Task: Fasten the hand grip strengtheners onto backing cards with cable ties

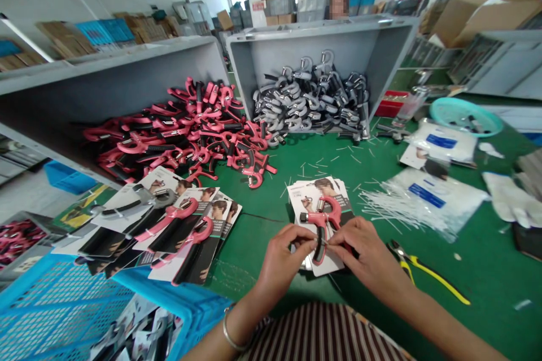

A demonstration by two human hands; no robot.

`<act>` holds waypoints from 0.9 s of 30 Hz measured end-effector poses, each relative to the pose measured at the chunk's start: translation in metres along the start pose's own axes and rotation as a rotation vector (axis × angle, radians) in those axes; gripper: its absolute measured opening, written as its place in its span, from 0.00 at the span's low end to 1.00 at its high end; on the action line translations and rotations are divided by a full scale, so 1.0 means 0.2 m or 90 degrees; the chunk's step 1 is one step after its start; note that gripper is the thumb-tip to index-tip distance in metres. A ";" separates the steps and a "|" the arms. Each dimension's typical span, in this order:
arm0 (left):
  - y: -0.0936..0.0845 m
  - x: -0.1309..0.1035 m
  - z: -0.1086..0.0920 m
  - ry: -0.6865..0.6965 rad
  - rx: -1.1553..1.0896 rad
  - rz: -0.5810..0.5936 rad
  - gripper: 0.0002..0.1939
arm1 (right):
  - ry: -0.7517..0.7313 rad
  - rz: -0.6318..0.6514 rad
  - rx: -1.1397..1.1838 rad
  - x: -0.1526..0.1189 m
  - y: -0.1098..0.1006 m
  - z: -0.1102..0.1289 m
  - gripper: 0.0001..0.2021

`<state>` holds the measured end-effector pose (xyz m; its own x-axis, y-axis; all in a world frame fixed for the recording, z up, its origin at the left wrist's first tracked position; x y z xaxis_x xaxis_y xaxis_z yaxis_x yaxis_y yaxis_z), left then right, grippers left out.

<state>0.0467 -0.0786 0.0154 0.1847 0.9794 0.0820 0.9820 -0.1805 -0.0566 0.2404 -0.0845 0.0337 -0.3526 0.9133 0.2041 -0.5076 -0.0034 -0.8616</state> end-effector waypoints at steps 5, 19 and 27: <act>0.01 0.01 -0.02 -0.031 -0.022 0.007 0.03 | -0.060 0.021 -0.075 0.00 -0.03 -0.01 0.07; 0.01 0.00 -0.02 -0.027 -0.029 0.021 0.01 | -0.114 0.036 -0.176 0.03 -0.06 0.05 0.11; -0.01 -0.01 -0.03 0.088 0.107 0.097 0.01 | -0.115 0.044 -0.141 0.04 -0.05 0.05 0.12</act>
Point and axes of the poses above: each hand's wrist, its own x-axis towards the middle knuckle, its own y-axis out of the palm, z = x × y, the point moved 1 cm from there along x, towards the middle knuckle, and after that the axes turned 11 degrees about -x, right-handed, at the moved point
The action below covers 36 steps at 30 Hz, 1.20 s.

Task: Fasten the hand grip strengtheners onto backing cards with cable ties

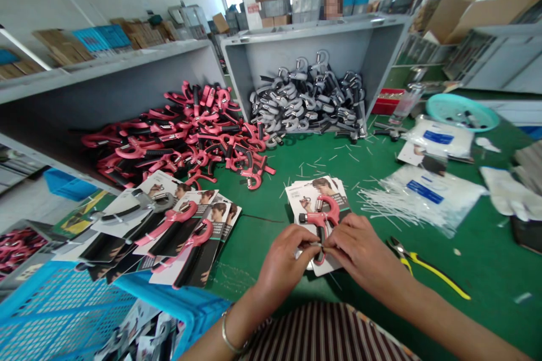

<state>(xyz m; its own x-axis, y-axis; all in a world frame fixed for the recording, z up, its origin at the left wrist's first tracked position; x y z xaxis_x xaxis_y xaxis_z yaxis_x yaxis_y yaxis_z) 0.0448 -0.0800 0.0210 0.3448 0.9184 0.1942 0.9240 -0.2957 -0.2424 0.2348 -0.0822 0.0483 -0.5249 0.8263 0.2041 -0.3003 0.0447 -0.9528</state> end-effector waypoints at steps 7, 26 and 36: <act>-0.06 0.02 -0.11 0.037 0.152 0.150 0.07 | 0.050 -0.001 0.112 0.00 0.01 0.00 0.07; -0.14 0.05 -0.23 0.076 0.031 -0.034 0.07 | 0.045 -0.038 0.188 -0.03 0.02 -0.04 0.05; 0.05 -0.09 0.12 0.082 0.210 -0.100 0.16 | 0.035 -0.085 0.302 0.06 0.07 -0.02 0.05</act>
Point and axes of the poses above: each hand's wrist, its own x-axis towards the middle knuckle, its own y-axis out of the palm, z = x × y, the point moved 1 cm from there along x, towards the middle knuckle, and after that the axes turned 11 degrees about -x, right-handed, at the moved point
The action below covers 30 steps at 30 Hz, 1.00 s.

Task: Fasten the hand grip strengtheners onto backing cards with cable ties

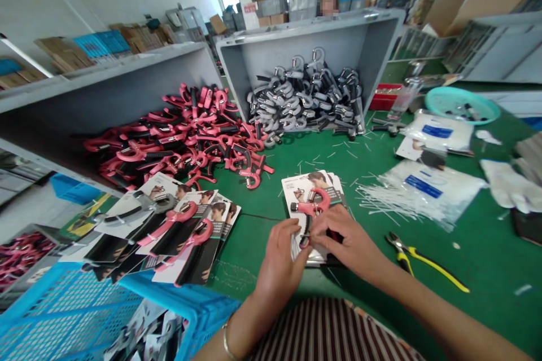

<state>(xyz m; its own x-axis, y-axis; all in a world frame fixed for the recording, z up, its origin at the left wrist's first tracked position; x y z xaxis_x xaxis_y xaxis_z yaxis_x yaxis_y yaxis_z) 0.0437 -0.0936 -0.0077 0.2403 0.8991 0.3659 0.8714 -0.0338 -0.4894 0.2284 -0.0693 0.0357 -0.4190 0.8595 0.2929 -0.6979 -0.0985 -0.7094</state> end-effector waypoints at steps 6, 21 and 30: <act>-0.08 0.02 0.01 -0.029 -0.026 -0.019 0.08 | -0.019 -0.042 -0.020 -0.10 0.04 -0.05 0.06; -0.06 0.10 -0.01 -0.070 -0.048 0.009 0.19 | 0.018 -0.074 -0.152 -0.27 0.03 -0.13 0.05; -0.05 0.13 0.03 -0.263 -0.149 -0.037 0.39 | 0.417 -0.030 -0.449 -1.11 -0.17 -0.68 0.34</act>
<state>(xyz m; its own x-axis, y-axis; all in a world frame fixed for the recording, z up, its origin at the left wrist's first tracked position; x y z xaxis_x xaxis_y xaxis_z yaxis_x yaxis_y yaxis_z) 0.0378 -0.0669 0.0020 0.0398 0.9990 0.0183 0.9624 -0.0334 -0.2694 0.4244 -0.1889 -0.0921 0.1573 0.9854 0.0658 -0.1061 0.0831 -0.9909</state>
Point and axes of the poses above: each hand's wrist, its own x-axis towards the middle knuckle, its own y-axis out of the palm, z = x × y, the point moved 1 cm from there along x, towards the middle knuckle, and after that the axes turned 11 degrees about -x, right-handed, at the moved point
